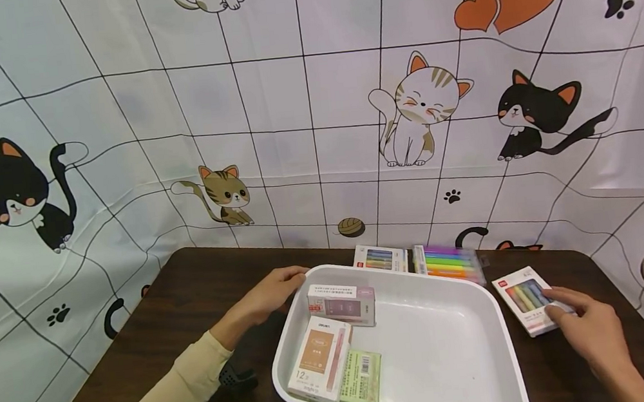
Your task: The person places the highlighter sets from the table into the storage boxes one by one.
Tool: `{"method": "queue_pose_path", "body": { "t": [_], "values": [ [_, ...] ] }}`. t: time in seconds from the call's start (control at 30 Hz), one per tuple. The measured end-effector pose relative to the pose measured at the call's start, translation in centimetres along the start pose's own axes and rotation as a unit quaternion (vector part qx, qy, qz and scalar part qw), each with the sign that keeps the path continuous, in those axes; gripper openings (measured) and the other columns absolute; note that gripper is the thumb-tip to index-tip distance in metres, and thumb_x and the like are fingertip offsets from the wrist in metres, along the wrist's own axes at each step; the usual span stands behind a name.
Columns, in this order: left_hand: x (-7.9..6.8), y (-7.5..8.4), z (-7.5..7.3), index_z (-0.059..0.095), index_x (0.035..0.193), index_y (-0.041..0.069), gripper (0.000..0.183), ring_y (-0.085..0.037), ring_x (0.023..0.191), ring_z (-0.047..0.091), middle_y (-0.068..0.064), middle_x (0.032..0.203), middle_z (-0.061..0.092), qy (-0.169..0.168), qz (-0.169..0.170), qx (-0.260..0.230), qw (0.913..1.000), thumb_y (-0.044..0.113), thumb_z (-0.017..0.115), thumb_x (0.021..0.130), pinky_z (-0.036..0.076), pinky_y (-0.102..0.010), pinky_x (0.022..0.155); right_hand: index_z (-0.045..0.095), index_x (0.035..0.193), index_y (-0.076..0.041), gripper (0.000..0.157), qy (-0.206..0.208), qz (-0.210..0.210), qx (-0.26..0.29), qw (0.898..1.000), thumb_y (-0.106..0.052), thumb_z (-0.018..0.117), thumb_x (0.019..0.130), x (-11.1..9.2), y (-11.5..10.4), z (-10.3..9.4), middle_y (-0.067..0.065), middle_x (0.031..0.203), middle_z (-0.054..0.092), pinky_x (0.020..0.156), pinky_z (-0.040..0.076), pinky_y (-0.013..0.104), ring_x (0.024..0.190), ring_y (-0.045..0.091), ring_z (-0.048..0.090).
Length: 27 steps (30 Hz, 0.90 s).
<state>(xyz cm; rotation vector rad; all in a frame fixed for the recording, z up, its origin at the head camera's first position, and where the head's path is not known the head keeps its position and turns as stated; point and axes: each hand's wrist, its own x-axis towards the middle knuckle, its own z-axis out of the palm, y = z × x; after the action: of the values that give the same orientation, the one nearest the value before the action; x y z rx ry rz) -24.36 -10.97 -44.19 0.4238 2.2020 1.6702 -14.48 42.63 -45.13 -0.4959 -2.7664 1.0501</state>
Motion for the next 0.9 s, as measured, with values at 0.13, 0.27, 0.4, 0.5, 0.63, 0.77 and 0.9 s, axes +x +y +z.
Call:
{"method": "queue_pose_path", "body": {
  "t": [0.13,0.27,0.4,0.5,0.63,0.77,0.9],
  "values": [
    [0.0,0.1,0.0,0.060,0.139,0.005,0.035,-0.026,0.090,0.066,-0.013,0.110,0.065,-0.001,0.001,0.000,1.0000,0.022,0.046,0.111,0.060,-0.046,0.070,0.052,0.146,-0.001,0.049,0.018,0.027,0.025,0.999,-0.027,0.055,0.104,-0.1,-0.4,-0.2,0.034,0.152,0.034,0.097,0.032,0.073,0.134,0.062,0.029],
    [0.0,0.2,0.0,0.059,0.139,0.005,0.036,-0.026,0.091,0.066,-0.013,0.110,0.065,0.000,0.000,-0.001,1.0000,0.022,0.046,0.111,0.060,-0.045,0.071,0.054,0.144,-0.001,0.049,0.037,0.036,0.041,0.998,-0.029,0.054,0.104,-0.3,-0.6,-0.3,0.037,0.146,0.042,0.067,0.050,0.051,0.089,0.044,0.064],
    [0.0,0.1,0.0,0.059,0.140,0.004,0.036,-0.026,0.091,0.066,-0.013,0.111,0.064,0.000,-0.002,-0.003,1.0000,0.022,0.046,0.111,0.060,-0.046,0.072,0.061,0.140,-0.004,0.045,0.069,0.046,0.072,0.994,-0.028,0.059,0.101,-0.7,-0.7,-0.3,0.036,0.128,0.055,0.032,0.036,0.034,0.035,0.014,0.036],
    [-0.1,0.1,0.0,0.059,0.140,0.004,0.036,-0.027,0.092,0.066,-0.013,0.112,0.065,0.000,0.000,-0.002,1.0000,0.022,0.046,0.111,0.060,-0.046,0.072,0.070,0.134,-0.015,0.037,0.090,0.046,0.099,0.990,-0.025,0.062,0.098,-0.9,-1.2,-0.5,0.032,0.121,0.058,0.031,0.035,0.032,0.034,0.011,0.034],
    [-0.1,0.0,0.1,0.058,0.140,0.004,0.036,-0.027,0.092,0.066,-0.013,0.112,0.065,0.000,-0.001,-0.004,1.0000,0.021,0.046,0.111,0.060,-0.046,0.072,0.068,0.136,-0.021,0.038,0.093,0.048,0.131,0.986,-0.022,0.061,0.099,-1.2,-2.2,-1.0,0.035,0.134,0.050,0.032,0.033,0.030,0.035,0.010,0.032],
    [-0.2,0.2,0.1,0.058,0.141,0.004,0.037,-0.027,0.092,0.066,-0.013,0.112,0.065,-0.001,-0.003,-0.009,1.0000,0.021,0.046,0.111,0.060,-0.046,0.072,0.063,0.141,-0.019,0.040,0.096,0.047,0.167,0.980,-0.018,0.060,0.101,-1.6,-3.6,-1.4,0.037,0.149,0.038,0.031,0.031,0.028,0.036,0.009,0.029],
    [-0.1,0.2,0.0,0.059,0.140,0.004,0.036,-0.027,0.092,0.066,-0.013,0.113,0.065,-0.002,-0.003,-0.006,1.0000,0.021,0.045,0.111,0.060,-0.046,0.072,0.066,0.135,-0.035,0.038,0.090,0.042,0.194,0.976,-0.017,0.062,0.101,-2.2,-4.4,-1.8,0.030,0.152,0.038,0.029,0.030,0.027,0.032,0.008,0.030]
  ]
}}
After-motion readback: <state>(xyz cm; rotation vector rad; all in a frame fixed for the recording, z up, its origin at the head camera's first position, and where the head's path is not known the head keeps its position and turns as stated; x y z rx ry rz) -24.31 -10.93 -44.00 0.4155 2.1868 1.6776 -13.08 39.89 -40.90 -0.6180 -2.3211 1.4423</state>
